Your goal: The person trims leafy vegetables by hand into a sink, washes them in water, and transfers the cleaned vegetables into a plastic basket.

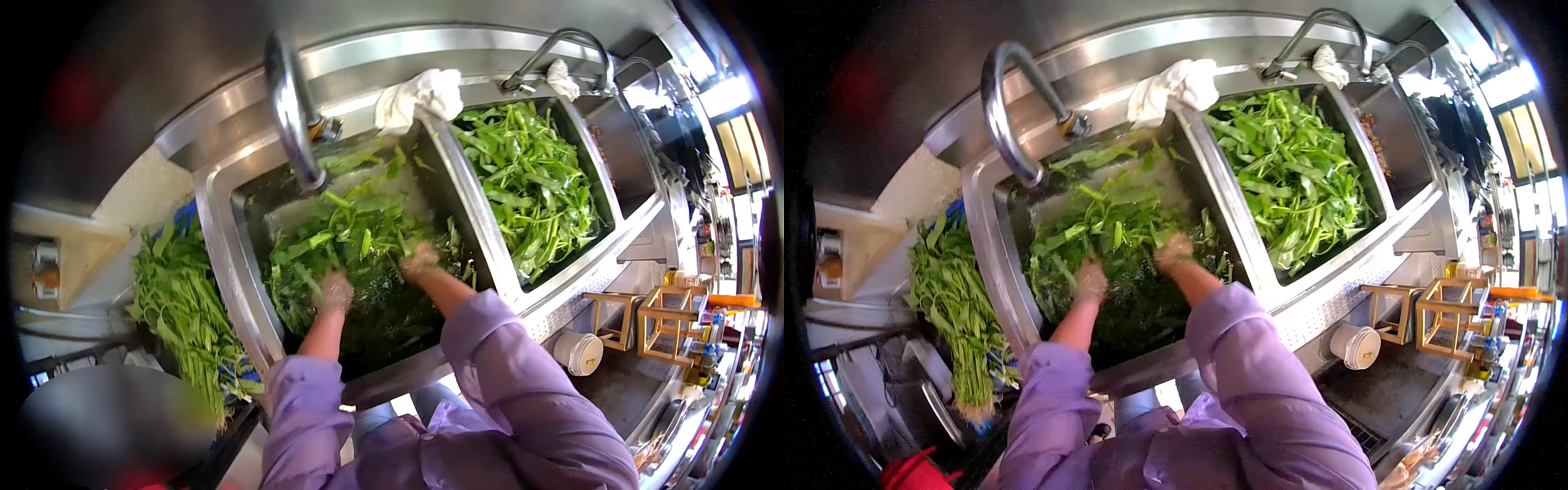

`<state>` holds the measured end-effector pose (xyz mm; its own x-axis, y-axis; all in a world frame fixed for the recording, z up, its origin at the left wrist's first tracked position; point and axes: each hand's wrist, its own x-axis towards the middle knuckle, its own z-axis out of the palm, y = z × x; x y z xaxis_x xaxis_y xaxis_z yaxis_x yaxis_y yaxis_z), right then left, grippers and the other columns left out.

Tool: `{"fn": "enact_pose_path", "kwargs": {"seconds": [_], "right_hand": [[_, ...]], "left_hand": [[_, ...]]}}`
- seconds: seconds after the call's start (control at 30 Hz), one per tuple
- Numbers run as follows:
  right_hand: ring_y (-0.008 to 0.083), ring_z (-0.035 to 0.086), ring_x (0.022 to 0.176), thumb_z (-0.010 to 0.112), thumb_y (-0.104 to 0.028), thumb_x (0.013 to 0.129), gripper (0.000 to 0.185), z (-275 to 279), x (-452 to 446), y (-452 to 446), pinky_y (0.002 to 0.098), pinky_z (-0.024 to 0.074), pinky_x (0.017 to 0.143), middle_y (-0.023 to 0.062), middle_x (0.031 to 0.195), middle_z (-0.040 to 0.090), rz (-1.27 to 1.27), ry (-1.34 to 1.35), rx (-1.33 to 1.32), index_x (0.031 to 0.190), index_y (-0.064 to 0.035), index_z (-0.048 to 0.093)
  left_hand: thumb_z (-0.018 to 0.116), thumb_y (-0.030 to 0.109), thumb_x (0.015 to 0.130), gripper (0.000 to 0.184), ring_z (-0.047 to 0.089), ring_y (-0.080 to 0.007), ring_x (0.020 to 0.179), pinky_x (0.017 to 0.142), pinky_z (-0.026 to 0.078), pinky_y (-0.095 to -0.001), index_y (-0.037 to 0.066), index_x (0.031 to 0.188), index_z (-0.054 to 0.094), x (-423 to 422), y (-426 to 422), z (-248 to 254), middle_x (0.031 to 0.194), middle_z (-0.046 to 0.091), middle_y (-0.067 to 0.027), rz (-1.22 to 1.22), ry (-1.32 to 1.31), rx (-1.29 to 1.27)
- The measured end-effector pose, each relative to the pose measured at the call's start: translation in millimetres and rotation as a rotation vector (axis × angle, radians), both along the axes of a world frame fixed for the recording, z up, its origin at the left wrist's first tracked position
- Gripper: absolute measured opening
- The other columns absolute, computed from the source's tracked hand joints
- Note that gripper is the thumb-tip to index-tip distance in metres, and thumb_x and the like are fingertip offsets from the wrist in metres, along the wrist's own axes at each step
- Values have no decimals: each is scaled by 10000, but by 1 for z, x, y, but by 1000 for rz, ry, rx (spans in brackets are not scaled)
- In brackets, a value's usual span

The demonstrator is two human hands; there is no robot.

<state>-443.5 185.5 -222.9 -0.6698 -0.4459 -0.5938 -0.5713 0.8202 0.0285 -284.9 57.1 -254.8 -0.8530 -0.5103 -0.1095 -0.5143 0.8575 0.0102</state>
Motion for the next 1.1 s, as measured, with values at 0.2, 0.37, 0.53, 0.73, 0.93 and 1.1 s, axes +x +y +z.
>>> {"fn": "enact_pose_path", "kwargs": {"seconds": [0.2, 0.37, 0.53, 0.73, 0.93, 1.1], "right_hand": [[324, 577, 781, 616, -197, 592, 334, 46, -40, 7, 382, 468, 698, 176, 803, 595, 147, -91, -489, 886, -39, 603], [302, 579, 796, 612, -209, 642, 343, 111, -39, 20, 375, 467, 702, 154, 864, 601, 81, -110, -643, 964, -94, 595], [415, 416, 1060, 673, -356, 664, 773, 120, -3, 27, 440, 444, 810, 192, 1264, 300, 202, -85, -420, 1288, -198, 245], [386, 161, 1249, 592, -406, 735, 756, 85, 44, 9, 585, 194, 943, 125, 1405, 5, 430, -93, 144, 1339, -214, 181], [318, 471, 1059, 636, -392, 702, 462, 69, 33, -13, 518, 358, 839, 48, 1192, 490, 407, -208, 213, 1084, -141, 566], [258, 601, 770, 605, -414, 684, 353, 176, -13, 29, 379, 475, 682, 99, 829, 630, 363, -462, -331, 852, -107, 650]], "left_hand": [[677, 156, 627, 327, 578, -253, 843, 709, 469, -366, 39, 916, 579, -36, -7, 125, 914, 583, -127, 326, -392, 535], [708, 162, 590, 488, 508, -287, 953, 750, 430, -371, 62, 1024, 509, -13, -12, 158, 1014, 522, -115, 222, 130, 496], [729, 299, 586, 798, 348, -411, 1118, 868, 375, -487, 195, 1255, 308, 5, 4, 162, 1229, 329, -174, 198, -81, 484], [718, 478, 564, 983, 146, -440, 1226, 915, 209, -614, 281, 1335, 142, 11, 39, 123, 1348, 181, -150, 120, -450, 450], [693, 377, 628, 746, 437, -334, 1066, 842, 401, -415, 189, 1257, 339, -11, 11, 77, 1206, 412, -148, 165, -618, 642], [615, 422, 681, 552, 501, -291, 997, 808, 421, -414, 103, 1113, 488, 12, 23, 138, 1104, 503, -122, 3, -434, 511]]}}
